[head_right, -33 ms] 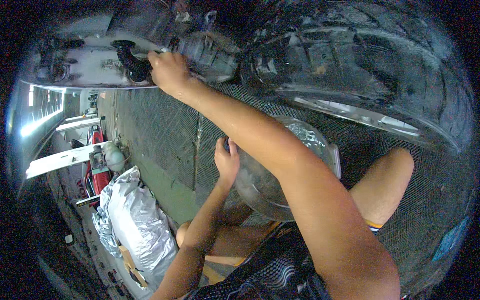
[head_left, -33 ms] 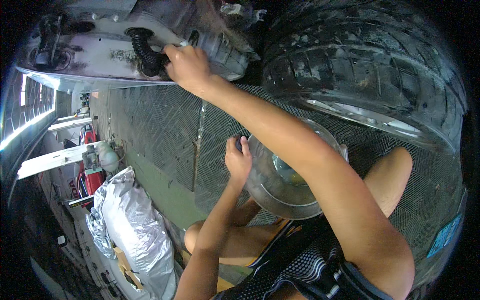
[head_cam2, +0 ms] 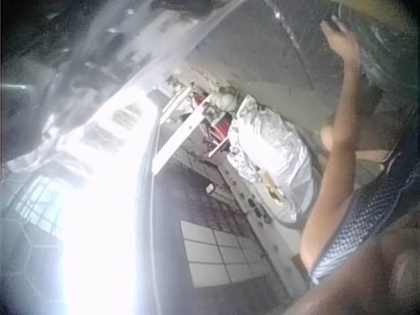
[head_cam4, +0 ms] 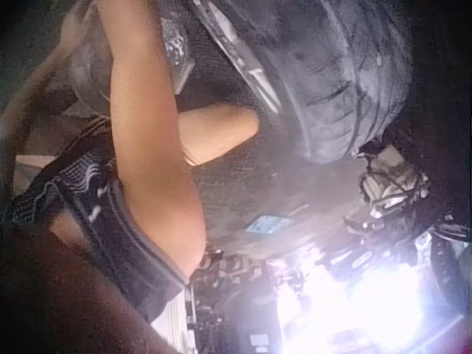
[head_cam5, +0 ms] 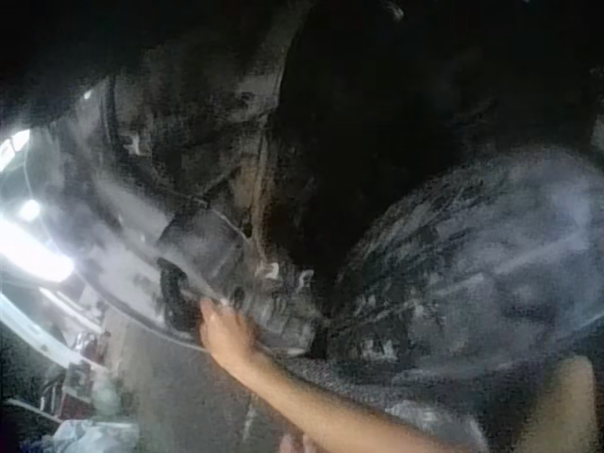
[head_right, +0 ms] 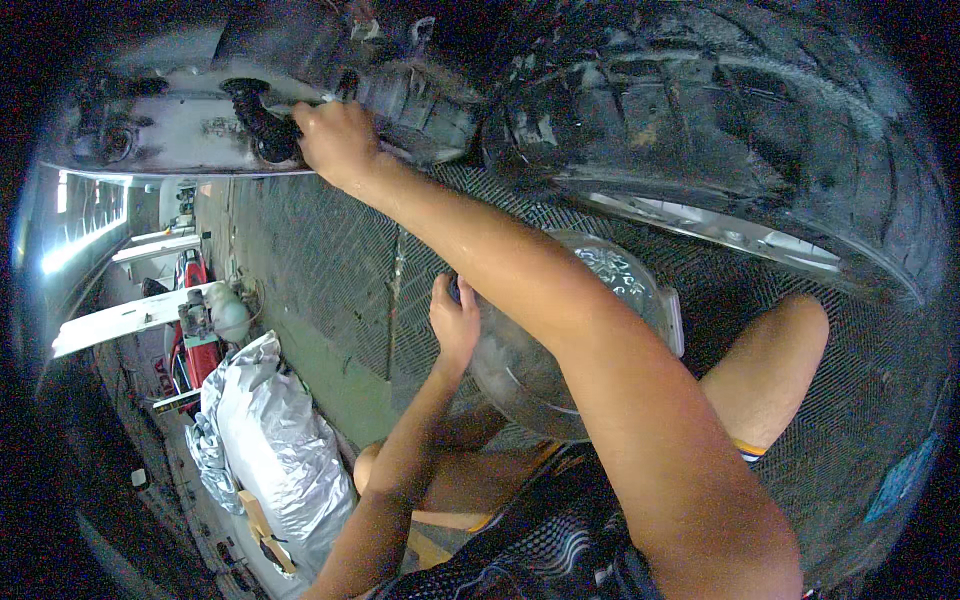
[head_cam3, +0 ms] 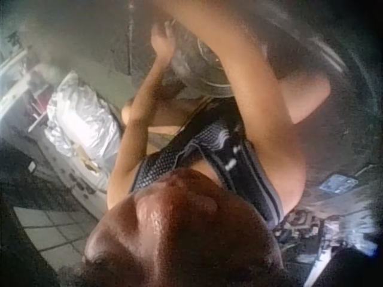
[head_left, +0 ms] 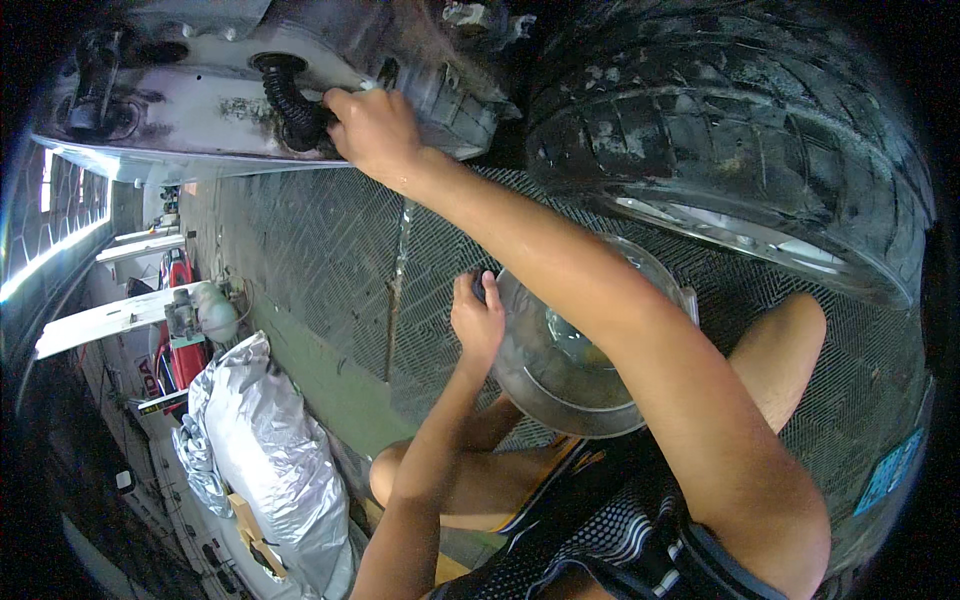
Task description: The person sits on the floor and uses a cloth and a bucket of water to clean the undercarriage of a car. They repeatedly dip the cloth into the bucket and wipe various parts of the car's undercarriage.
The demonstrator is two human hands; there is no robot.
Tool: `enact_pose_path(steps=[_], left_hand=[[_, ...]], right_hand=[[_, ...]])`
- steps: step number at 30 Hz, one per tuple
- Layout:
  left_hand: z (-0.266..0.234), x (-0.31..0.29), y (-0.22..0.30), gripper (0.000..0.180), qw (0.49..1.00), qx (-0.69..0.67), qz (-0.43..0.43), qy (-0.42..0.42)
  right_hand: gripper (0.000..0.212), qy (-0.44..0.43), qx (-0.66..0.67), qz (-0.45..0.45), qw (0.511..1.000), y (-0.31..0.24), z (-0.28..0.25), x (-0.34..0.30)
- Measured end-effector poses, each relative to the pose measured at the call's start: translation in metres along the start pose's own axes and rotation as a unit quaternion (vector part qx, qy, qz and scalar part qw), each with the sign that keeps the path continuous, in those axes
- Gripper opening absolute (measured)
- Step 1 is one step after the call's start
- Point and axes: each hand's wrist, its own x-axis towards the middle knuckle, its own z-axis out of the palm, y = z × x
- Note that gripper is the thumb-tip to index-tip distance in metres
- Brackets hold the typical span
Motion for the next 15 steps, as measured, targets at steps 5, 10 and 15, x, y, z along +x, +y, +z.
enact_pose_path(steps=[5, 10, 15], left_hand=[[0.0, 0.008, 0.007, 0.03, 1.0, -0.001, 0.003, -0.008], [-0.002, 0.007, 0.014, 0.03, 1.0, -0.02, 0.006, -0.004], [-0.002, 0.007, 0.002, 0.031, 1.0, -0.011, -0.001, -0.023]], right_hand=[[0.023, -0.103, 0.111, -0.082, 0.985, 0.021, -0.015, 0.0], [0.025, -0.19, 0.011, -0.075, 0.979, 0.019, -0.025, 0.004], [0.025, -0.183, -0.043, -0.004, 0.982, -0.002, -0.022, 0.008]])
